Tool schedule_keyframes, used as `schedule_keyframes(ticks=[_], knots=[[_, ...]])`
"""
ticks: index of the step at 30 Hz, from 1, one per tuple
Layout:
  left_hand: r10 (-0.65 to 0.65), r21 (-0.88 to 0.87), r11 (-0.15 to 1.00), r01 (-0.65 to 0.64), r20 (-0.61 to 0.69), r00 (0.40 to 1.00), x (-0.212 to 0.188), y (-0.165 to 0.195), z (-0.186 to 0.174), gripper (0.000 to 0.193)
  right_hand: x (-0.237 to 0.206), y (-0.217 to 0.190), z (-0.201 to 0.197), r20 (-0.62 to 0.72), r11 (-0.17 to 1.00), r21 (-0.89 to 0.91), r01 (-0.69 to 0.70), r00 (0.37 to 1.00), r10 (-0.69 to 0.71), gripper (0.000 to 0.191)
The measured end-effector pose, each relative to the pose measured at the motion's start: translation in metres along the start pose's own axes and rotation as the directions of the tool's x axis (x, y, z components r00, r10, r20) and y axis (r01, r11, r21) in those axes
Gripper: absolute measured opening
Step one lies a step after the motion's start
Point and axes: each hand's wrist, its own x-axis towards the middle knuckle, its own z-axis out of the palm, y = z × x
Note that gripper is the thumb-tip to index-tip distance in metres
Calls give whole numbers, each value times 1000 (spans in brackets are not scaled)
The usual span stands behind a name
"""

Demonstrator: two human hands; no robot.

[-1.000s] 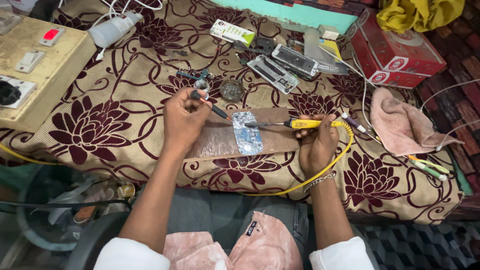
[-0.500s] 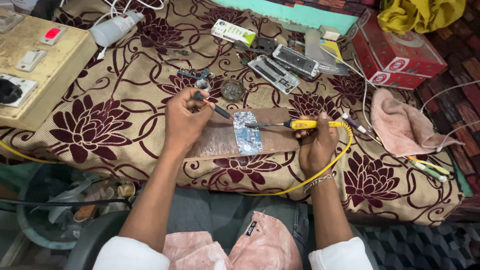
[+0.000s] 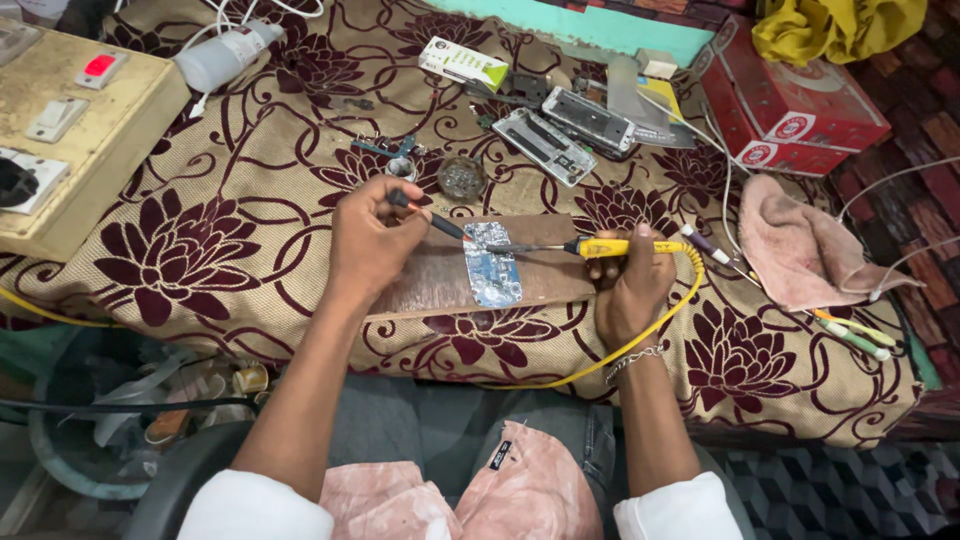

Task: The person uses a soldering iron and a desoldering pump to work on a small circuit board placed on a wooden block. They repeatedly apply heat and suction to specific points on the board, likely removing or reflowing solder.

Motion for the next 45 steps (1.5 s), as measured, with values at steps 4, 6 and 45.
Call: schedule_keyframes(ticks=[4, 6, 45], knots=[[-17, 80, 997, 18, -16, 1000, 0, 3, 0, 21, -1, -2, 1, -2, 1000, -24, 0, 1000, 0, 28], [-30, 122, 992, 32, -19, 999, 1, 6, 0, 22, 0, -3, 3, -4, 1000, -27, 0, 1000, 0, 27], [-60, 120, 990, 74, -117, 991, -4, 7, -3, 11, -4, 2, -6, 95, 1000, -1, -30, 995, 30, 40]])
